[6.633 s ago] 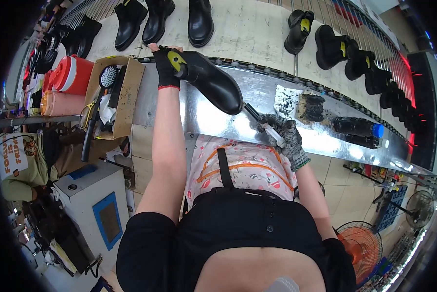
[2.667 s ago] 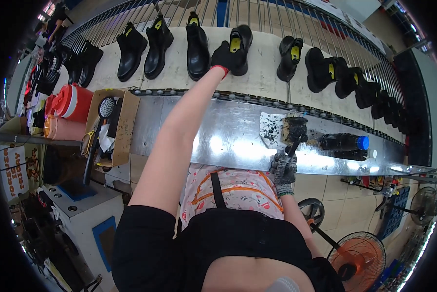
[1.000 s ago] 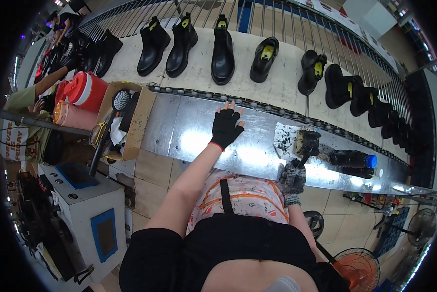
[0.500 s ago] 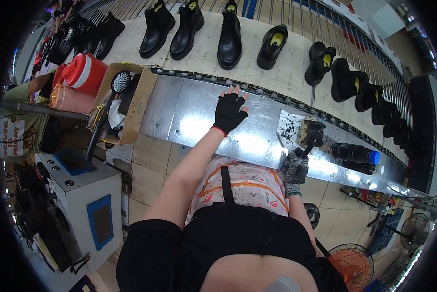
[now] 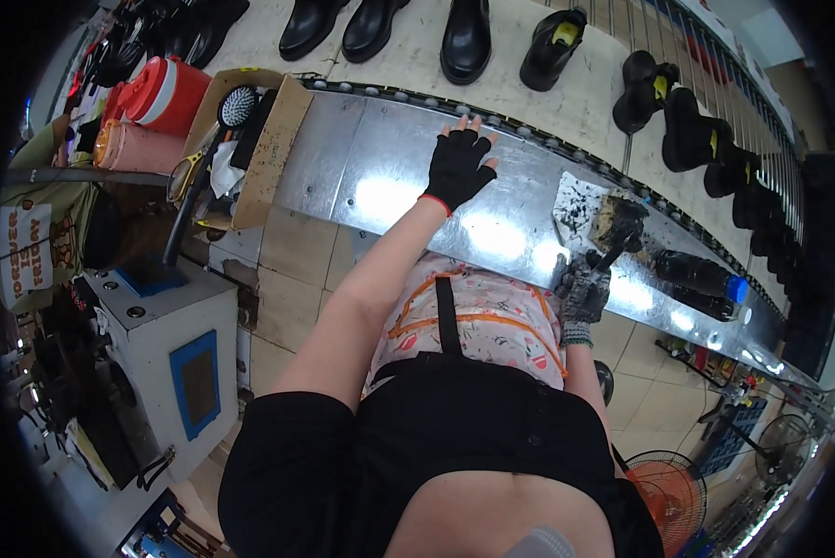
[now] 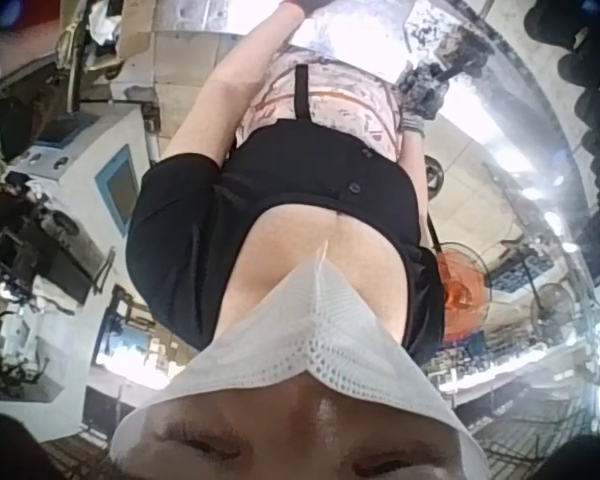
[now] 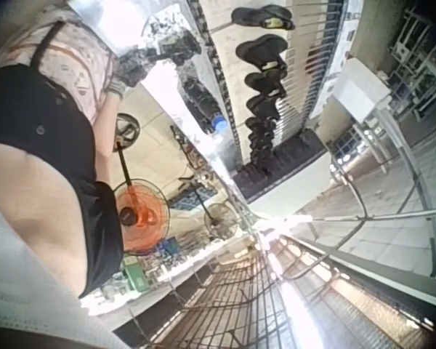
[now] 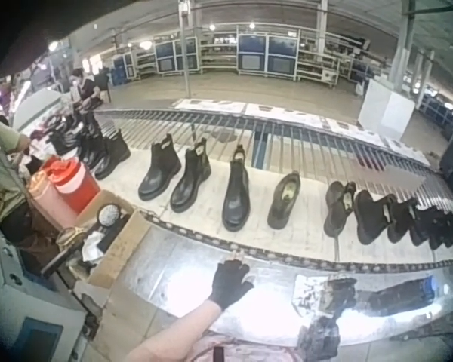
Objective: Clean and finish black boots on a production line using a brush and cleaning solution.
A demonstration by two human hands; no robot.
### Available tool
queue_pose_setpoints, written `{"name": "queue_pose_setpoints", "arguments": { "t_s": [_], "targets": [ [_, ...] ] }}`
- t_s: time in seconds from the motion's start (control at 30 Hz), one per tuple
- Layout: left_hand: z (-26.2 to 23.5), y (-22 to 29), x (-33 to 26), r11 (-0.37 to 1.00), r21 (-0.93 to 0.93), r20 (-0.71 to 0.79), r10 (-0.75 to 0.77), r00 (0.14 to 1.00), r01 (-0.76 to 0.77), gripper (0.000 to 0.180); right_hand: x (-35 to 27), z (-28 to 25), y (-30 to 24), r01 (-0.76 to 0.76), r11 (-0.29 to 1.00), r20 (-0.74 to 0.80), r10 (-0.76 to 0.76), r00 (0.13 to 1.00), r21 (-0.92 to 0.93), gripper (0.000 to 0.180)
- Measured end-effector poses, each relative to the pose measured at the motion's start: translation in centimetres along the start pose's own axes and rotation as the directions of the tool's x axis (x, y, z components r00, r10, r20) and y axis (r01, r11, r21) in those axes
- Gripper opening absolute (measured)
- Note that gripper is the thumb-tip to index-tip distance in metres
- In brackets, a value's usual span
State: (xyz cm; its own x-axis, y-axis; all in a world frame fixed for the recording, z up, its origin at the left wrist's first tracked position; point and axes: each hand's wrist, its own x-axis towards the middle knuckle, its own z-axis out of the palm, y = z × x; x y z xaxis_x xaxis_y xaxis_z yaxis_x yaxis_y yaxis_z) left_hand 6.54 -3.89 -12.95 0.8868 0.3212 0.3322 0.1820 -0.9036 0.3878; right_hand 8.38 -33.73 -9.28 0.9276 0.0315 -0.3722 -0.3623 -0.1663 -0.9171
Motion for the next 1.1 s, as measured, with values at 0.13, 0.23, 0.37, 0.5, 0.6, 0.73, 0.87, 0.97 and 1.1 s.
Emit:
{"name": "queue_pose_setpoints", "arguments": {
  "t_s": [0.13, 0.23, 0.37, 0.5, 0.6, 0.73, 0.87, 0.97, 1.1],
  "targets": [
    [-0.1, 0.0, 0.0, 1.000, -0.009, 0.004, 0.001, 1.000, -0.001, 0.048, 0.3, -0.2, 0.6, -0.004, 0.999, 0.007, 0.003, 1.000, 0.052, 0.028],
    [0.0, -0.1, -0.1, 1.000, 0.011, -0.005, 0.009, 1.000, -0.009, 0.047, 0.0, 0.0, 0.4, -0.021, 0.998, -0.002, 0.021, 1.000, 0.063, 0.028],
    [-0.1, -0.4, 0.7, 0.993, 0.064, 0.075, 0.095, 0.993, -0.100, 0.044, -0.3, 0.3, -0.3, -0.050, 0.997, -0.017, 0.051, 0.999, 0.050, 0.027],
    [-0.3, 0.3, 2.4, 0.944, 0.218, 0.289, 0.178, 0.941, -0.246, 0.050, -0.3, 0.6, -0.3, 0.041, 0.995, -0.046, -0.037, 0.998, 0.094, 0.027],
    [0.3, 1.1, 1.8, 0.909, 0.309, 0.234, 0.212, 0.949, -0.279, 0.045, -0.2, 0.2, -0.1, 0.027, 0.996, -0.024, -0.025, 0.999, 0.085, 0.027],
    [2.0, 1.4, 1.5, 0.843, 0.472, 0.212, 0.175, 0.961, -0.257, 0.040, -0.5, 0.6, -0.2, 0.039, 0.995, -0.017, -0.038, 0.999, 0.091, 0.025],
    [-0.8, 2.2, 2.8, 0.946, 0.233, 0.340, 0.140, 0.930, -0.228, 0.043, 0.1, 0.3, 2.1, -0.089, 0.881, 0.123, 0.035, 0.992, 0.465, 0.020],
    [-0.7, -0.5, -0.2, 0.989, 0.020, -0.005, 0.149, 0.989, -0.149, 0.040, -0.3, 1.6, 1.4, -0.061, 0.992, 0.349, 0.018, 0.937, 0.114, 0.018],
    [-1.0, -0.1, -1.9, 0.996, -0.026, 0.006, 0.086, 0.996, -0.085, 0.039, 1.2, 4.8, 0.0, 0.206, 0.865, 0.322, -0.055, 0.945, -0.457, 0.032]
  ]
}}
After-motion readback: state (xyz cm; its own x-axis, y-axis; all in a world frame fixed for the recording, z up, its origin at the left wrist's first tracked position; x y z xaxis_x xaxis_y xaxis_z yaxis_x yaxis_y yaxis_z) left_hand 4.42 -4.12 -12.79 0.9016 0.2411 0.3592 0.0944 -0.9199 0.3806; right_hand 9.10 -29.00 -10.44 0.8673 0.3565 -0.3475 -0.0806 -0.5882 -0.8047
